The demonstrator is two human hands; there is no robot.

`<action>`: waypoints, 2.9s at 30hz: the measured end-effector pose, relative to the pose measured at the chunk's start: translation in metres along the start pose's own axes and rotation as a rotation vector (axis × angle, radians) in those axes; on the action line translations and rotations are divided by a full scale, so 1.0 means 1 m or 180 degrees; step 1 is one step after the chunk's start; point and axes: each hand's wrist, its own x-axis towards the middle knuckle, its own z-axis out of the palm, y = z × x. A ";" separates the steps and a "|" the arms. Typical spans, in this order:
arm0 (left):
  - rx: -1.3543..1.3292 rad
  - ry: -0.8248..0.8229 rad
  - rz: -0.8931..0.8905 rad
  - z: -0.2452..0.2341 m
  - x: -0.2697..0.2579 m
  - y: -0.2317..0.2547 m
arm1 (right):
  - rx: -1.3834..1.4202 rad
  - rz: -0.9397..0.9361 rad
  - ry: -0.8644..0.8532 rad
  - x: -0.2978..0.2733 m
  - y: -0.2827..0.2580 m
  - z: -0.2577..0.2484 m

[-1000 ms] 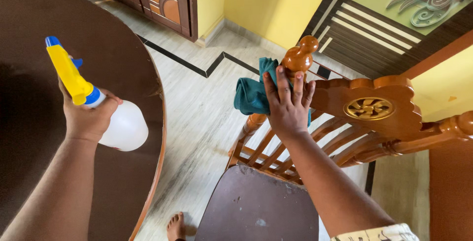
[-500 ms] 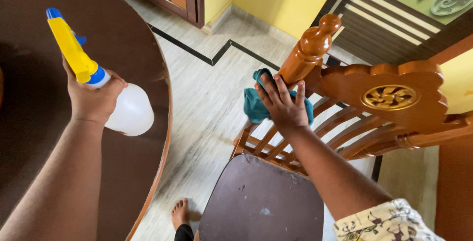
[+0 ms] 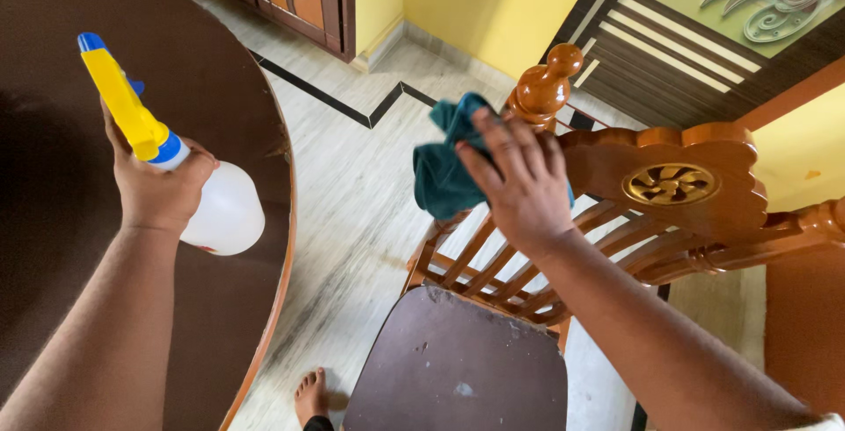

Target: The person cleans a wooden chair by spraying a cleaning solution from a spray bottle and wiping the surfaces with a cloth. The person wipes the backrest, seat, and legs of the chair.

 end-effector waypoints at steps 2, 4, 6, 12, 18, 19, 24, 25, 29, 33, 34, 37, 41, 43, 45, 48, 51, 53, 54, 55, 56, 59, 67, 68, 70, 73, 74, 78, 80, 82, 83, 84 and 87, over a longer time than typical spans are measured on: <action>-0.0067 -0.0008 -0.0021 0.000 -0.001 0.003 | -0.0423 0.0208 0.0157 0.003 0.002 0.002; -0.0070 -0.0025 -0.0008 0.002 -0.002 0.007 | -0.0579 0.0333 0.0130 -0.001 0.004 0.012; 0.0007 -0.0035 0.0035 0.000 -0.003 0.009 | -0.0450 0.0364 -0.0071 -0.010 -0.001 0.029; -0.0102 0.0042 0.0082 0.004 -0.002 0.013 | -0.0925 -0.0280 0.0082 -0.037 -0.011 0.081; -0.0144 -0.0027 0.0004 0.000 -0.001 0.009 | -0.1423 -0.0836 -0.0431 -0.055 -0.026 0.125; -0.0148 -0.0034 0.0001 0.000 -0.001 0.009 | -0.1496 -0.0926 -0.0438 -0.061 -0.030 0.132; -0.0347 -0.0010 -0.0009 0.004 0.000 0.012 | -0.1525 -0.1261 -0.0590 -0.077 -0.036 0.153; -0.0191 -0.0024 0.0012 0.002 0.000 0.013 | -0.1580 -0.1398 -0.0699 -0.078 -0.036 0.153; -0.0051 -0.0071 -0.0032 0.003 0.001 0.015 | -0.1421 -0.1679 -0.1254 -0.070 -0.037 0.140; -0.0033 -0.0043 0.0193 0.002 -0.001 0.007 | -0.0715 -0.0989 -0.0965 -0.053 -0.055 0.113; -0.0054 -0.0039 0.0203 0.002 -0.001 0.006 | -0.0669 -0.0793 -0.0770 -0.048 -0.057 0.108; -0.0158 -0.0024 0.0117 0.003 0.000 0.009 | -0.0679 -0.0295 -0.0473 -0.038 -0.059 0.108; -0.0181 -0.0043 -0.0153 0.003 -0.003 0.019 | -0.0932 -0.0237 -0.0697 -0.041 -0.061 0.130; -0.0127 -0.0038 -0.0157 0.002 -0.005 0.021 | -0.0967 -0.0349 -0.0741 -0.046 -0.062 0.138; -0.0140 -0.0024 -0.0140 0.002 -0.007 0.022 | -0.0994 -0.0419 -0.0839 -0.052 -0.061 0.144; -0.0292 -0.0006 0.0126 0.003 -0.007 0.025 | -0.1067 -0.0431 -0.0651 -0.054 -0.064 0.156; 0.0232 0.0011 -0.0230 0.001 -0.009 0.033 | -0.1097 -0.0516 -0.0516 -0.057 -0.066 0.168; 0.0443 -0.0061 -0.0107 0.001 -0.009 0.038 | -0.1160 -0.0618 -0.0556 -0.060 -0.069 0.176; 0.0549 -0.0099 -0.0055 0.000 -0.010 0.040 | -0.1185 -0.0675 -0.0583 -0.064 -0.071 0.180; 0.0584 -0.0123 -0.0142 0.000 -0.010 0.041 | -0.1307 -0.0789 -0.0633 -0.068 -0.073 0.185; 0.0616 -0.0143 -0.0229 -0.001 -0.010 0.041 | -0.1432 -0.0908 -0.0678 -0.072 -0.074 0.191; 0.0458 -0.0183 -0.0209 0.000 -0.011 0.037 | -0.1500 -0.0968 -0.0816 -0.085 -0.084 0.218; 0.0435 -0.0245 -0.0318 -0.006 -0.013 0.021 | -0.1124 -0.0927 -0.1531 -0.109 -0.118 0.286; 0.0381 -0.0280 -0.0148 -0.005 -0.012 0.019 | -0.1026 -0.0840 -0.1409 -0.111 -0.123 0.292; 0.0321 -0.0332 -0.0002 -0.004 -0.010 0.020 | -0.1160 -0.0943 -0.1311 -0.112 -0.131 0.306; 0.0337 -0.0318 -0.0110 -0.006 -0.015 0.030 | -0.1356 -0.1203 -0.1621 -0.118 -0.143 0.330; 0.0369 -0.0268 -0.0163 -0.005 -0.016 0.034 | -0.1091 -0.1079 -0.1880 -0.121 -0.146 0.338; 0.0438 -0.0097 -0.0231 -0.011 -0.020 0.020 | -0.0712 -0.0753 -0.1583 -0.133 -0.159 0.361; 0.0246 -0.0553 0.0540 -0.025 -0.007 -0.007 | -0.0216 -0.0632 -0.1672 -0.126 -0.162 0.363; -0.0029 -0.0690 0.0866 -0.032 -0.009 -0.032 | 0.0320 -0.0440 -0.2201 -0.110 -0.167 0.355; -0.0204 -0.0593 0.0809 -0.032 -0.015 -0.041 | 0.0611 -0.0303 -0.2686 -0.101 -0.167 0.347; -0.0282 -0.0542 0.0762 -0.034 -0.019 -0.045 | 0.0904 -0.0161 -0.3178 -0.093 -0.166 0.339; -0.0394 -0.0472 0.0648 -0.038 -0.024 -0.050 | 0.1698 0.0403 -0.3736 -0.087 -0.163 0.333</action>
